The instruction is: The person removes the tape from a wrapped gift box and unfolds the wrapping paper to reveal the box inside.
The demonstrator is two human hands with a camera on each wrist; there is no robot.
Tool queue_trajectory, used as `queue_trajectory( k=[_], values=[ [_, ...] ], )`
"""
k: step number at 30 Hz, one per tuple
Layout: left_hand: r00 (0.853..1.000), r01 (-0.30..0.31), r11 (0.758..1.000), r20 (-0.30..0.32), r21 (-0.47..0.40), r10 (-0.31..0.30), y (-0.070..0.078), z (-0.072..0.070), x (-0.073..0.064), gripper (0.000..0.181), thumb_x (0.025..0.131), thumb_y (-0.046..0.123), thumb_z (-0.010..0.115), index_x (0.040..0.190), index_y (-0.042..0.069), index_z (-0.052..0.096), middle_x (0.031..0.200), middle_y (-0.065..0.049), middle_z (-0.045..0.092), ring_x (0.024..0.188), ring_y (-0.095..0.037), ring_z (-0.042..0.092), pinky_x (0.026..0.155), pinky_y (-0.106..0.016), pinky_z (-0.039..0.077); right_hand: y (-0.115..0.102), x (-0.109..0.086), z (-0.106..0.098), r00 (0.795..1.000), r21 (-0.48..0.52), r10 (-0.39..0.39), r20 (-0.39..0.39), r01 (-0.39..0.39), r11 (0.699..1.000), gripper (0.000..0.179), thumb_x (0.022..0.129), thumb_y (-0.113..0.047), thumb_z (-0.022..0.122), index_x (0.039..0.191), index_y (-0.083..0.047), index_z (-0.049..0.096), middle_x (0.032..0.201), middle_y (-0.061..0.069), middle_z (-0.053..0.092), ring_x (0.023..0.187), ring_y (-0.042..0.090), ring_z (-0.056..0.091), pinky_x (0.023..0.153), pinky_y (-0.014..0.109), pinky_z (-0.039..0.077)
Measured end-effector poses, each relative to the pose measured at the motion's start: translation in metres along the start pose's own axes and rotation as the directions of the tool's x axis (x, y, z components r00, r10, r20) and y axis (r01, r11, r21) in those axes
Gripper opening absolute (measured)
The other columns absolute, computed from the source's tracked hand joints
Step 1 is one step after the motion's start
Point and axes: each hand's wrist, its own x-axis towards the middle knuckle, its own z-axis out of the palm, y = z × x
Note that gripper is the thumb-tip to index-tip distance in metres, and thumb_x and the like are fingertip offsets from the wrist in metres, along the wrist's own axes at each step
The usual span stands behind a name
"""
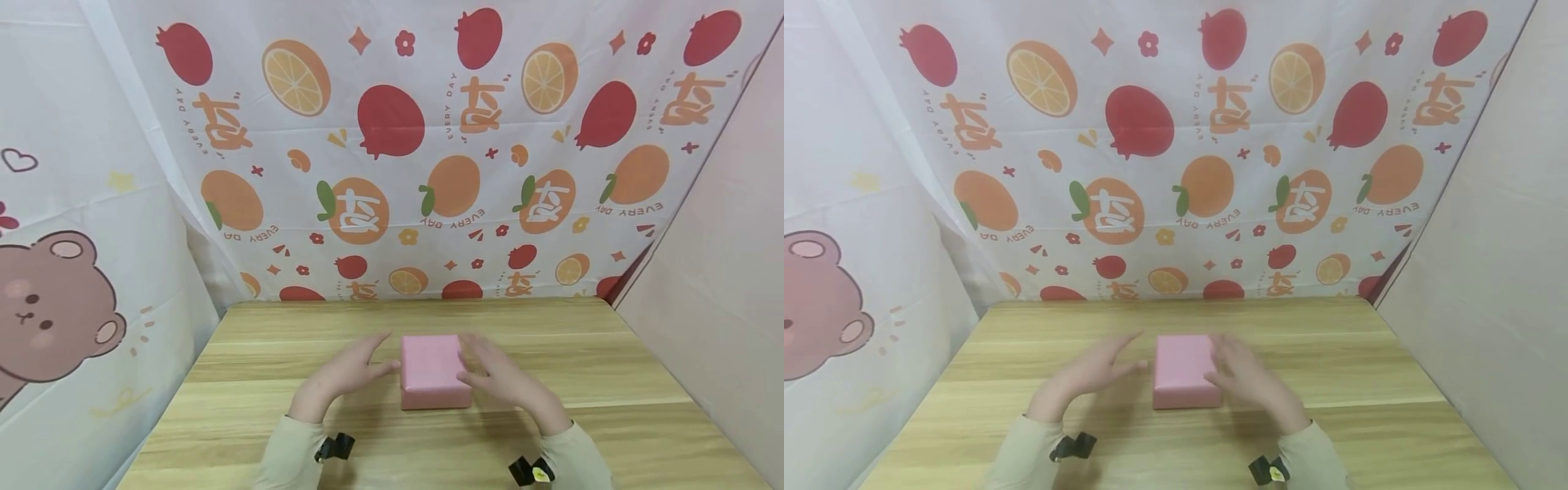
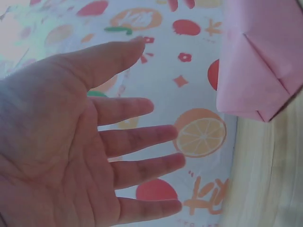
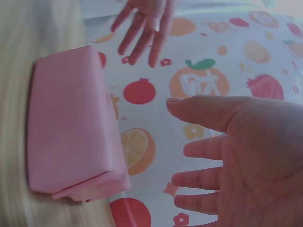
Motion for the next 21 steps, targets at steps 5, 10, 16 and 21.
queue_trajectory(
  k=[5,10,16,21],
  values=[
    [0.995,0.021,0.996,-0.097,-0.087,-0.03,-0.005,0.003,0.01,0.063,0.095,0.035,0.062,0.146,0.004,0.042,0.148,-0.018,0.047,0.138,-0.036,0.043,0.113,-0.052,0.036,0.001,0.011,-0.004,0.997,0.126,0.062,-0.035,-0.057,0.99,0.069,0.096,-0.027,0.06,0.152,-0.001,0.028,0.156,0.024,0.031,0.144,0.045,0.027,0.114,0.062,0.027],
    [0.981,0.051,0.967,-0.167,-0.251,-0.095,-0.017,0.015,0.019,0.062,0.096,0.034,0.061,0.147,0.005,0.041,0.144,-0.023,0.049,0.132,-0.042,0.047,0.109,-0.055,0.04,0.011,0.017,0.002,0.975,0.287,0.208,-0.078,-0.178,0.941,0.067,0.099,-0.033,0.056,0.152,-0.004,0.028,0.157,0.023,0.029,0.145,0.044,0.026,0.115,0.06,0.027],
    [0.96,0.079,0.897,-0.208,-0.436,-0.186,-0.03,0.04,0.028,0.055,0.099,0.032,0.055,0.144,0.002,0.044,0.137,-0.028,0.053,0.122,-0.046,0.055,0.1,-0.054,0.048,0.029,0.021,0.026,0.923,0.482,0.356,-0.144,-0.249,0.84,0.059,0.099,-0.033,0.054,0.149,-0.006,0.037,0.15,0.023,0.042,0.135,0.042,0.043,0.11,0.055,0.039],
    [0.951,0.152,0.826,-0.148,-0.542,-0.272,-0.033,0.056,0.035,0.053,0.102,0.039,0.045,0.137,-0.001,0.049,0.117,-0.025,0.062,0.098,-0.036,0.063,0.072,-0.043,0.055,0.042,0.025,0.047,0.892,0.584,0.422,-0.164,-0.258,0.77,0.048,0.101,-0.023,0.052,0.143,-0.001,0.044,0.139,0.026,0.052,0.119,0.038,0.057,0.092,0.048,0.054]
  ],
)
